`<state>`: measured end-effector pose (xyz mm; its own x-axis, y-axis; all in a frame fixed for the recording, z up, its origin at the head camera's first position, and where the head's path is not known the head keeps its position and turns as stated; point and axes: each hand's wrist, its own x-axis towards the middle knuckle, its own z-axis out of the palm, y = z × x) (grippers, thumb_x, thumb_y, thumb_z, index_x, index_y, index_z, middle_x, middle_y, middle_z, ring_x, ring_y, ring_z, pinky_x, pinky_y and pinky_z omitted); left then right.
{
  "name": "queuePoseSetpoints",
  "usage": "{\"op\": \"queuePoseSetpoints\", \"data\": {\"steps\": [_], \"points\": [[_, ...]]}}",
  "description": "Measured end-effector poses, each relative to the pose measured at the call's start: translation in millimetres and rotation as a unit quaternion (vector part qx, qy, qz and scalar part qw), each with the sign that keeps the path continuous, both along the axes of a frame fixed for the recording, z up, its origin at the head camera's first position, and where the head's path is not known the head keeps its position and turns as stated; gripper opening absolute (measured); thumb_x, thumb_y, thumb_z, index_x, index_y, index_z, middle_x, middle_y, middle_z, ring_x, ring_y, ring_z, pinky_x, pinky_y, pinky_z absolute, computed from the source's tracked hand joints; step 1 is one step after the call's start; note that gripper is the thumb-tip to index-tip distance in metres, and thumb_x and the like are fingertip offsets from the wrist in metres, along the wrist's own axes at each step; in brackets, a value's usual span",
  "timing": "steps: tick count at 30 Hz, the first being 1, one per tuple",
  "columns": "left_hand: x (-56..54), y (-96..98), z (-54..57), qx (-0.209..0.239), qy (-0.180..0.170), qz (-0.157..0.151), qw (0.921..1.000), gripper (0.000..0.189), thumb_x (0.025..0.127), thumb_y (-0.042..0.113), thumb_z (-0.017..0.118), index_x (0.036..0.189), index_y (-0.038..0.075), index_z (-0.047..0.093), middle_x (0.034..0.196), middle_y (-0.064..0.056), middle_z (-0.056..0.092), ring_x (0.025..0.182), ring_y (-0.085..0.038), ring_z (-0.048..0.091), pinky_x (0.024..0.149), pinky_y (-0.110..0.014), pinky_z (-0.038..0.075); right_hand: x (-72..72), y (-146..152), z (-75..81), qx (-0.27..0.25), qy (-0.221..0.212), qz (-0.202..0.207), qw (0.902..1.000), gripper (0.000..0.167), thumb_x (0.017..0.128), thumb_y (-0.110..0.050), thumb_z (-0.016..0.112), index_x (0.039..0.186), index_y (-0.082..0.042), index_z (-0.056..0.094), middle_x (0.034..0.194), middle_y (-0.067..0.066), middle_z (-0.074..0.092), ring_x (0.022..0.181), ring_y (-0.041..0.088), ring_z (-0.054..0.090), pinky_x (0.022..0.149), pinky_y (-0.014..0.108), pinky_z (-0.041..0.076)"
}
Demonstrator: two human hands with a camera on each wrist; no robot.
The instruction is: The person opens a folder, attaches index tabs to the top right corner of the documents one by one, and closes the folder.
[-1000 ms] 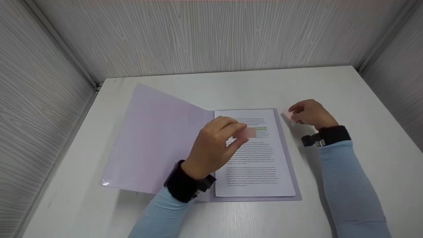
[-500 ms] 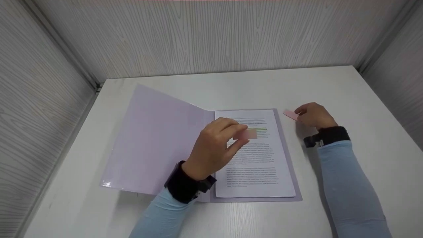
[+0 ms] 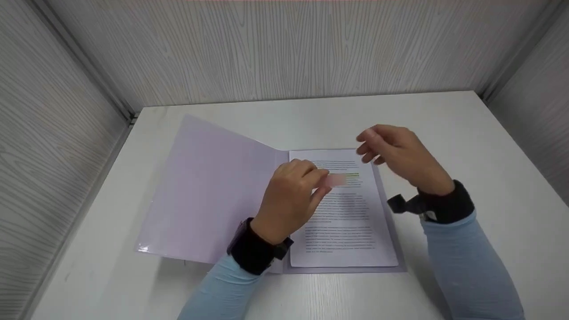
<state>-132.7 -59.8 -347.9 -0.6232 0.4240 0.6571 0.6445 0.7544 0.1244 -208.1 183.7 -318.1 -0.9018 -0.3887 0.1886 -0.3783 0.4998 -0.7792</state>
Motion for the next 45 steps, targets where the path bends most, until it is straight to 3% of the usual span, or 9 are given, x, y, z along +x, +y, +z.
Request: {"op": "queuePoseSetpoints", "data": {"steps": [4,8,13,23,27,32,37,40,45], "points": [[-1.1,3.4,-3.8,-0.032,0.024,0.022,0.9989,0.016,0.088,0.023,0.07,0.093,0.008,0.073,0.083,-0.003,0.061,0.077,-0.019,0.056,0.069,-0.031,0.046,27.0,-35,4.3,0.006,0.031,0.083,0.996,0.031,0.096,-0.033,0.06,0.112,-0.007,0.064,0.091,0.002,0.07,0.077,0.015,0.066,0.065,0.029,0.054],[-1.9,5.2,-4.7,-0.032,0.036,0.022,0.9986,0.016,0.09,0.022,0.068,0.09,0.007,0.074,0.08,-0.004,0.061,0.076,-0.02,0.057,0.072,-0.032,0.048,32.8,-50,-2.8,0.011,0.047,0.109,0.9928,0.022,0.089,-0.017,0.07,0.109,-0.008,0.065,0.089,0.0,0.069,0.075,0.011,0.064,0.064,0.028,0.054],[-2.6,3.7,-4.0,-0.033,0.033,0.022,0.9987,0.017,0.089,0.02,0.069,0.097,0.007,0.074,0.083,-0.003,0.063,0.08,-0.02,0.057,0.076,-0.032,0.048,28.1,-48,-5.9,-0.014,0.033,0.114,0.9928,0.014,0.089,-0.003,0.066,0.102,-0.006,0.064,0.083,0.003,0.066,0.069,0.015,0.061,0.063,0.025,0.053],[-3.2,1.4,-6.4,-0.044,0.051,0.032,0.9972,0.016,0.087,0.018,0.07,0.097,0.007,0.075,0.083,-0.004,0.062,0.083,-0.021,0.058,0.083,-0.034,0.048,25.9,-52,-7.8,0.021,0.045,0.105,0.9932,0.008,0.087,-0.003,0.066,0.092,-0.009,0.067,0.082,0.0,0.065,0.072,0.015,0.059,0.063,0.026,0.052],[-2.8,4.3,-8.2,-0.042,0.052,0.04,0.997,0.018,0.086,0.018,0.071,0.1,0.006,0.074,0.085,-0.004,0.063,0.087,-0.021,0.058,0.086,-0.035,0.046,22.5,-56,-11.7,0.009,0.016,0.106,0.9942,0.01,0.087,-0.004,0.068,0.094,-0.009,0.065,0.083,0.001,0.068,0.071,0.016,0.063,0.064,0.029,0.055],[0.9,16.0,-11.4,-0.049,0.031,0.035,0.9977,0.031,0.085,0.024,0.071,0.111,0.007,0.07,0.098,-0.005,0.065,0.099,-0.022,0.058,0.093,-0.037,0.044,-1.1,-42,-20.0,0.037,0.006,0.065,0.9971,0.012,0.09,-0.005,0.064,0.101,-0.008,0.067,0.085,0.004,0.067,0.069,0.018,0.063,0.061,0.03,0.053],[5.8,32.3,-23.2,-0.129,-0.029,0.003,0.9912,0.033,0.087,0.035,0.069,0.11,0.011,0.069,0.101,-0.004,0.065,0.1,-0.02,0.059,0.089,-0.034,0.048,-42.3,-26,-42.6,0.067,-0.048,-0.004,0.9966,0.014,0.091,-0.014,0.064,0.103,-0.008,0.069,0.09,0.007,0.065,0.074,0.021,0.063,0.065,0.031,0.052],[8.3,40.0,-31.3,-0.182,-0.084,-0.008,0.9798,0.041,0.087,0.043,0.068,0.116,0.013,0.067,0.106,-0.003,0.064,0.102,-0.019,0.059,0.086,-0.033,0.049,-64.9,-18,-59.2,0.07,-0.096,-0.046,0.9918,0.016,0.089,-0.017,0.068,0.102,-0.008,0.069,0.091,0.009,0.065,0.076,0.023,0.062,0.067,0.029,0.052],[12.4,48.5,-43.1,-0.25,-0.185,-0.018,0.9502,0.069,0.079,0.061,0.068,0.132,0.018,0.057,0.124,-0.005,0.058,0.113,-0.024,0.053,0.088,-0.039,0.047,-92.4,-7,-81.2,0.077,-0.158,-0.093,0.98,0.02,0.086,-0.018,0.072,0.101,-0.006,0.068,0.092,0.01,0.064,0.074,0.02,0.062,0.063,0.026,0.049]]}}
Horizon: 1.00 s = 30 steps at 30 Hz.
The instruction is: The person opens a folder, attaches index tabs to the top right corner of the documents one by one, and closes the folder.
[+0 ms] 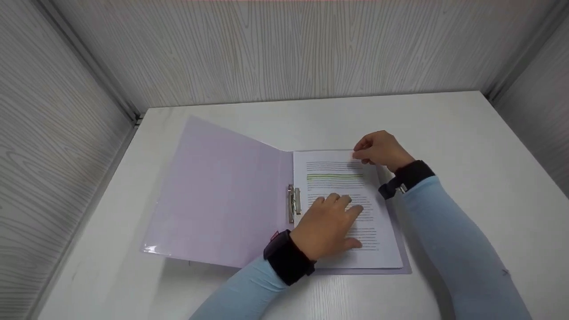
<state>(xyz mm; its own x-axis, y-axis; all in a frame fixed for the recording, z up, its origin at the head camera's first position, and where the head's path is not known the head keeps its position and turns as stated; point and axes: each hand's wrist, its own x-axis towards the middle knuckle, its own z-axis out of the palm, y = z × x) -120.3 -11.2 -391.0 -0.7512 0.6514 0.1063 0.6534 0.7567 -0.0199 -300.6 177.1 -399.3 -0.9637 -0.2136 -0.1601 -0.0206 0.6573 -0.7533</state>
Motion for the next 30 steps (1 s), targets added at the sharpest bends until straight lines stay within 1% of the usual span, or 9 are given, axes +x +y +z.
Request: {"op": "queuePoseSetpoints", "data": {"steps": [3,5,7,11,15,17,21,24,30], "points": [[3.2,3.4,-6.7,-0.023,-0.06,0.009,0.9979,0.081,0.072,0.067,0.07,0.137,0.022,0.052,0.132,-0.006,0.053,0.118,-0.029,0.049,0.087,-0.046,0.047,-10.7,5,-9.2,0.016,-0.024,-0.015,0.9995,0.023,0.086,-0.02,0.072,0.103,-0.005,0.068,0.091,0.01,0.065,0.074,0.018,0.062,0.062,0.027,0.047],[5.3,5.0,-11.0,-0.033,-0.085,0.016,0.9957,0.085,0.07,0.069,0.071,0.139,0.025,0.05,0.135,-0.007,0.05,0.118,-0.032,0.047,0.084,-0.049,0.047,-15.2,8,-14.0,0.037,-0.033,-0.019,0.9986,0.026,0.086,-0.023,0.072,0.105,-0.006,0.069,0.09,0.009,0.066,0.075,0.018,0.06,0.062,0.028,0.046],[6.6,6.2,-14.3,-0.042,-0.1,0.022,0.9939,0.087,0.068,0.07,0.071,0.14,0.027,0.049,0.138,-0.007,0.048,0.118,-0.033,0.047,0.08,-0.051,0.048,-18.2,9,-18.0,0.053,-0.038,-0.021,0.9976,0.028,0.085,-0.026,0.072,0.106,-0.007,0.07,0.09,0.009,0.066,0.076,0.02,0.058,0.062,0.03,0.045],[8.0,7.2,-16.6,-0.055,-0.116,0.033,0.9912,0.09,0.065,0.071,0.072,0.141,0.031,0.047,0.142,-0.008,0.045,0.12,-0.038,0.046,0.074,-0.053,0.049,-22.3,11,-22.8,0.07,-0.035,-0.019,0.9967,0.03,0.084,-0.028,0.072,0.106,-0.007,0.071,0.092,0.009,0.066,0.078,0.022,0.055,0.062,0.03,0.044],[8.5,7.3,-16.4,-0.061,-0.135,0.04,0.9881,0.09,0.064,0.069,0.074,0.141,0.032,0.047,0.145,-0.008,0.043,0.126,-0.044,0.042,0.073,-0.058,0.05,-24.8,12,-24.9,0.059,-0.043,-0.023,0.997,0.028,0.084,-0.025,0.072,0.104,-0.005,0.072,0.094,0.009,0.066,0.08,0.022,0.055,0.064,0.03,0.044],[8.5,7.3,-17.0,-0.059,-0.142,0.042,0.9872,0.089,0.064,0.068,0.075,0.141,0.032,0.048,0.146,-0.008,0.042,0.128,-0.045,0.04,0.072,-0.059,0.051,-25.4,12,-25.8,0.055,-0.046,-0.023,0.9971,0.027,0.084,-0.024,0.073,0.104,-0.005,0.072,0.093,0.009,0.066,0.079,0.022,0.055,0.065,0.03,0.044],[8.1,6.8,-18.8,-0.051,-0.147,0.042,0.987,0.089,0.064,0.066,0.077,0.141,0.031,0.048,0.145,-0.008,0.042,0.126,-0.043,0.041,0.069,-0.057,0.052,-26.5,13,-26.5,0.058,-0.044,-0.016,0.9972,0.027,0.083,-0.023,0.074,0.103,-0.005,0.073,0.092,0.008,0.067,0.079,0.021,0.055,0.065,0.03,0.044],[7.5,6.3,-19.6,-0.046,-0.15,0.042,0.9868,0.089,0.064,0.065,0.078,0.141,0.03,0.048,0.144,-0.009,0.042,0.124,-0.041,0.042,0.069,-0.057,0.051,-27.5,12,-26.4,0.06,-0.044,-0.01,0.9972,0.027,0.083,-0.023,0.074,0.102,-0.005,0.073,0.094,0.009,0.067,0.08,0.022,0.055,0.065,0.03,0.043],[7.3,5.3,-20.3,-0.041,-0.158,0.043,0.9857,0.088,0.065,0.063,0.078,0.141,0.03,0.048,0.145,-0.009,0.041,0.126,-0.044,0.041,0.072,-0.059,0.05,-28.6,11,-27.4,0.075,-0.043,-0.005,0.9963,0.026,0.084,-0.024,0.073,0.102,-0.005,0.073,0.099,0.01,0.066,0.082,0.023,0.055,0.064,0.03,0.044]]}}
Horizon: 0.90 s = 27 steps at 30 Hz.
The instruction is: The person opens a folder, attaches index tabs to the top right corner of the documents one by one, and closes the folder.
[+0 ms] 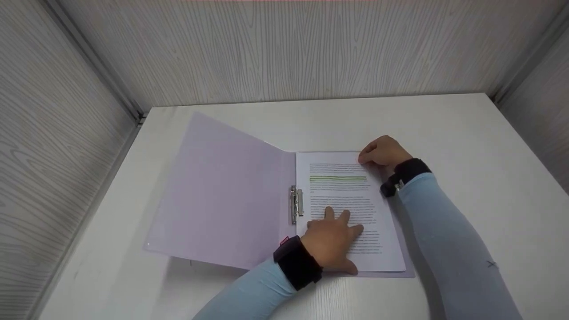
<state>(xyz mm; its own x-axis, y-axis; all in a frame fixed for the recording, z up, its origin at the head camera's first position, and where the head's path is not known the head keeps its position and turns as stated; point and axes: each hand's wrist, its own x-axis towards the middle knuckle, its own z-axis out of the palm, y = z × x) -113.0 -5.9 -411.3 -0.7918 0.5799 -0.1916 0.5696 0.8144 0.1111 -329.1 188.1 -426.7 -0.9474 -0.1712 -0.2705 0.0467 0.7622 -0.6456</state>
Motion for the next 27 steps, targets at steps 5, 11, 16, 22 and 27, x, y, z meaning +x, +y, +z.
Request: {"op": "queuePoseSetpoints", "data": {"steps": [5,11,16,22,27], "points": [[0.2,0.7,0.7,-0.002,0.006,-0.003,1.0,0.087,0.065,0.064,0.078,0.139,0.029,0.05,0.143,-0.009,0.043,0.121,-0.041,0.045,0.067,-0.058,0.051,1.1,-0.1,0.5,0.003,0.0,0.002,1.0,0.025,0.084,-0.023,0.072,0.101,-0.005,0.073,0.099,0.011,0.065,0.082,0.024,0.055,0.065,0.03,0.044],[-0.6,2.6,0.5,-0.013,0.009,-0.002,0.9999,0.087,0.064,0.065,0.078,0.139,0.029,0.051,0.141,-0.008,0.044,0.118,-0.038,0.046,0.064,-0.056,0.052,0.6,0.7,1.9,0.031,0.027,0.026,0.9988,0.025,0.084,-0.024,0.07,0.099,-0.004,0.073,0.097,0.01,0.067,0.078,0.022,0.054,0.063,0.029,0.043],[-1.1,4.3,-0.3,-0.018,0.009,0.005,0.9998,0.088,0.063,0.066,0.078,0.139,0.031,0.051,0.14,-0.008,0.045,0.12,-0.041,0.045,0.064,-0.056,0.052,0.0,-0.1,2.1,0.039,0.035,0.031,0.9982,0.024,0.083,-0.023,0.07,0.096,-0.003,0.074,0.094,0.009,0.067,0.077,0.021,0.054,0.062,0.028,0.042],[-0.9,4.0,0.7,-0.016,0.009,0.005,0.9998,0.088,0.062,0.065,0.078,0.138,0.031,0.051,0.14,-0.008,0.046,0.117,-0.038,0.047,0.065,-0.056,0.052,0.7,-1.5,2.8,0.038,0.031,0.022,0.9986,0.026,0.083,-0.024,0.07,0.098,-0.003,0.074,0.098,0.01,0.066,0.078,0.023,0.054,0.062,0.029,0.042],[-1.1,3.7,1.0,-0.017,0.009,0.005,0.9998,0.086,0.062,0.065,0.079,0.136,0.031,0.053,0.136,-0.006,0.047,0.11,-0.033,0.048,0.061,-0.053,0.052,1.1,-0.5,3.1,0.038,0.024,0.022,0.9988,0.028,0.083,-0.024,0.07,0.101,-0.003,0.073,0.102,0.013,0.066,0.08,0.024,0.054,0.063,0.03,0.042]]}}
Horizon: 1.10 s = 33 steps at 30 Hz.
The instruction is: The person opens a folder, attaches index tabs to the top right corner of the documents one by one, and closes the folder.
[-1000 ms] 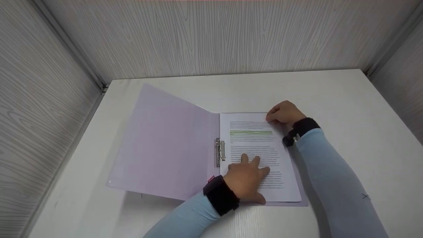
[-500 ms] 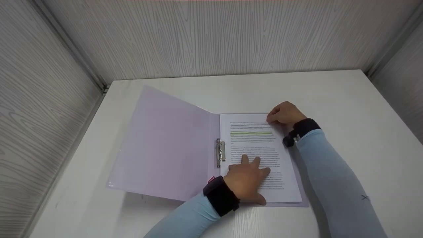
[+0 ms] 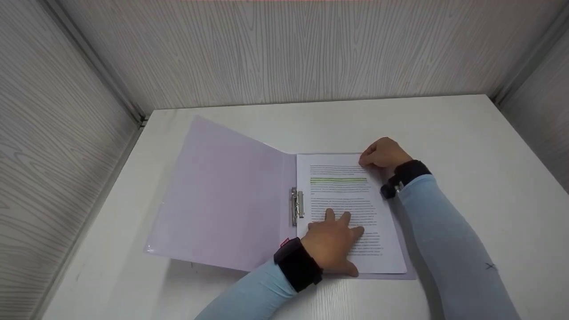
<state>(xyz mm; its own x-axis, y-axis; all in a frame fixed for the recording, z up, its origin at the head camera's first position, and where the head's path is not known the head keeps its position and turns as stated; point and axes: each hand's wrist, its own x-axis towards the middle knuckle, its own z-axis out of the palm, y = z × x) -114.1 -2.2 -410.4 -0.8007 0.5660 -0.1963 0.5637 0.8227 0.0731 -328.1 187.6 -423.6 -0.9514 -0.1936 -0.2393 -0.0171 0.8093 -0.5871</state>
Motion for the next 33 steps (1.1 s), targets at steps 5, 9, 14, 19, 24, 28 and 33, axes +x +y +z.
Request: {"op": "queuePoseSetpoints", "data": {"steps": [5,9,14,19,24,28,33], "points": [[-0.2,-0.2,-0.7,0.004,0.001,-0.001,1.0,0.085,0.062,0.064,0.079,0.136,0.031,0.053,0.135,-0.006,0.047,0.108,-0.031,0.048,0.06,-0.051,0.052,-0.6,0.2,-0.3,0.006,0.004,0.004,1.0,0.027,0.083,-0.023,0.07,0.101,-0.003,0.074,0.103,0.013,0.067,0.079,0.023,0.054,0.062,0.029,0.042],[0.3,-0.8,-0.8,0.01,0.003,-0.002,0.9999,0.086,0.062,0.064,0.079,0.137,0.031,0.053,0.136,-0.006,0.048,0.109,-0.032,0.048,0.061,-0.052,0.052,-0.7,0.0,-0.3,0.009,0.003,0.003,1.0,0.027,0.083,-0.024,0.07,0.101,-0.004,0.074,0.102,0.012,0.067,0.078,0.023,0.055,0.061,0.029,0.042],[1.2,-1.4,-0.6,0.011,0.009,-0.006,0.9999,0.085,0.063,0.063,0.079,0.137,0.03,0.053,0.137,-0.007,0.048,0.113,-0.035,0.049,0.063,-0.055,0.052,-0.4,0.7,-0.1,0.005,0.007,0.009,0.9999,0.028,0.083,-0.024,0.07,0.1,-0.002,0.074,0.099,0.012,0.068,0.076,0.021,0.055,0.06,0.028,0.042],[1.1,-1.6,-1.0,0.011,0.01,-0.01,0.9998,0.084,0.064,0.063,0.079,0.137,0.03,0.053,0.138,-0.008,0.048,0.114,-0.037,0.049,0.063,-0.055,0.052,-0.2,0.9,0.1,0.006,0.011,0.008,0.9999,0.029,0.082,-0.024,0.071,0.1,-0.001,0.073,0.096,0.011,0.068,0.075,0.02,0.055,0.059,0.027,0.043],[1.1,-1.5,-1.1,0.015,0.008,-0.008,0.9998,0.084,0.064,0.062,0.079,0.137,0.03,0.053,0.138,-0.008,0.047,0.111,-0.035,0.049,0.062,-0.053,0.052,-0.9,-0.2,1.2,0.01,0.006,0.004,0.9999,0.03,0.082,-0.024,0.071,0.101,-0.001,0.073,0.098,0.012,0.068,0.076,0.021,0.056,0.06,0.027,0.044],[0.9,-1.4,-1.2,0.016,0.005,-0.007,0.9998,0.084,0.064,0.062,0.079,0.137,0.03,0.053,0.138,-0.008,0.047,0.111,-0.035,0.048,0.062,-0.053,0.052,-0.7,-0.9,1.4,0.008,0.006,0.002,0.9999,0.028,0.082,-0.022,0.071,0.101,-0.001,0.073,0.094,0.011,0.068,0.074,0.021,0.056,0.059,0.027,0.044],[0.7,-1.2,-1.4,0.016,0.003,-0.006,0.9999,0.085,0.063,0.063,0.079,0.138,0.03,0.052,0.138,-0.008,0.047,0.111,-0.034,0.048,0.063,-0.053,0.052,1.7,-3.4,2.3,0.004,0.009,-0.002,1.0,0.023,0.081,-0.018,0.07,0.098,-0.003,0.073,0.092,0.011,0.066,0.073,0.021,0.055,0.059,0.028,0.043]]}}
